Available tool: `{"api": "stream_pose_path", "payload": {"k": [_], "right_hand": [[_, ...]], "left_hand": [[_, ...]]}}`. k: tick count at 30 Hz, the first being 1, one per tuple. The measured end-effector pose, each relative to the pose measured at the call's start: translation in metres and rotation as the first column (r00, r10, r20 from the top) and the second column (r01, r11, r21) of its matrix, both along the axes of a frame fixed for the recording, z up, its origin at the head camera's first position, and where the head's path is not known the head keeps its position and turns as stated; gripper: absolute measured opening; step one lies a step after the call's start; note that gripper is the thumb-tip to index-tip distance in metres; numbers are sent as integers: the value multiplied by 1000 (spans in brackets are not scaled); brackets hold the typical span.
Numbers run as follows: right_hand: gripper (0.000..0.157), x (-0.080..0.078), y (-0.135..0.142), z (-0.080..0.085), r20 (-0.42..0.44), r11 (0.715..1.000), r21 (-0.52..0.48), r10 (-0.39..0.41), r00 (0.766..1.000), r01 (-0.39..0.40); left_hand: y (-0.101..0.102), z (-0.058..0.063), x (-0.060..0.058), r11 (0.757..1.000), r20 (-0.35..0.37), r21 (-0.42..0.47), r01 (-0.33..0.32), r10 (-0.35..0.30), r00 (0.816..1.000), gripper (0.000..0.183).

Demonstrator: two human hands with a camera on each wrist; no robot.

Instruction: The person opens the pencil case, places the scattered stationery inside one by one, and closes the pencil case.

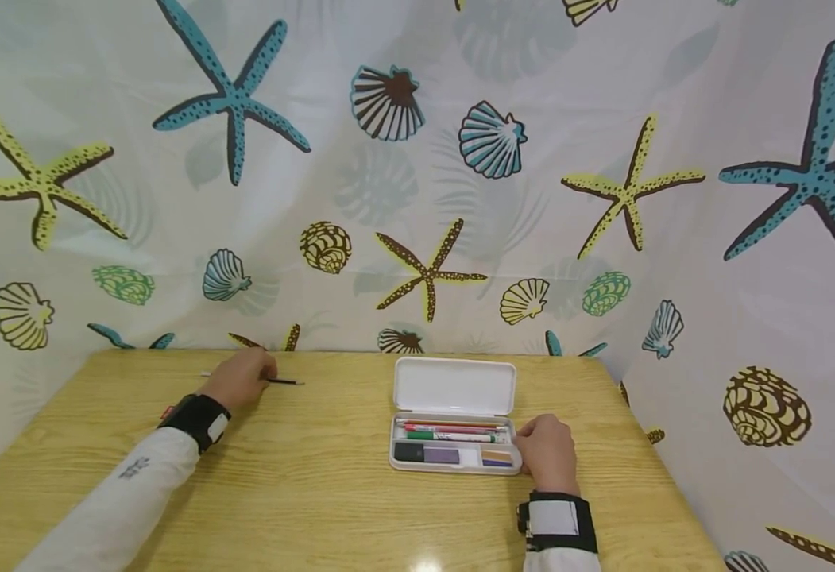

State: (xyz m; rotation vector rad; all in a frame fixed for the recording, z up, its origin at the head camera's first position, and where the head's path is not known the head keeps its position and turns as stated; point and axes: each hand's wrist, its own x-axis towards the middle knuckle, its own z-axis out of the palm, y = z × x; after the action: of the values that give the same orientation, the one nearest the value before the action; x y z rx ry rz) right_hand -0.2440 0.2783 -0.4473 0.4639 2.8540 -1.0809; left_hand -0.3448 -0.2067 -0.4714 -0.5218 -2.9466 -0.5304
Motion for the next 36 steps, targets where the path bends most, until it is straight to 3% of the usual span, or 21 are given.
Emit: {"api": "stream_pose_path", "payload": {"k": [17, 36], "right_hand": [[18, 0, 0, 1, 0, 1000, -4, 1, 1000, -1], [19, 0, -1, 2, -9, 1000, -2, 13, 1000, -13]], "left_hand": [[-4, -5, -1, 1000, -27, -18, -11, 10, 1000, 10], [-4, 2, 1, 997, -7, -72, -1, 0, 1000, 12]]}}
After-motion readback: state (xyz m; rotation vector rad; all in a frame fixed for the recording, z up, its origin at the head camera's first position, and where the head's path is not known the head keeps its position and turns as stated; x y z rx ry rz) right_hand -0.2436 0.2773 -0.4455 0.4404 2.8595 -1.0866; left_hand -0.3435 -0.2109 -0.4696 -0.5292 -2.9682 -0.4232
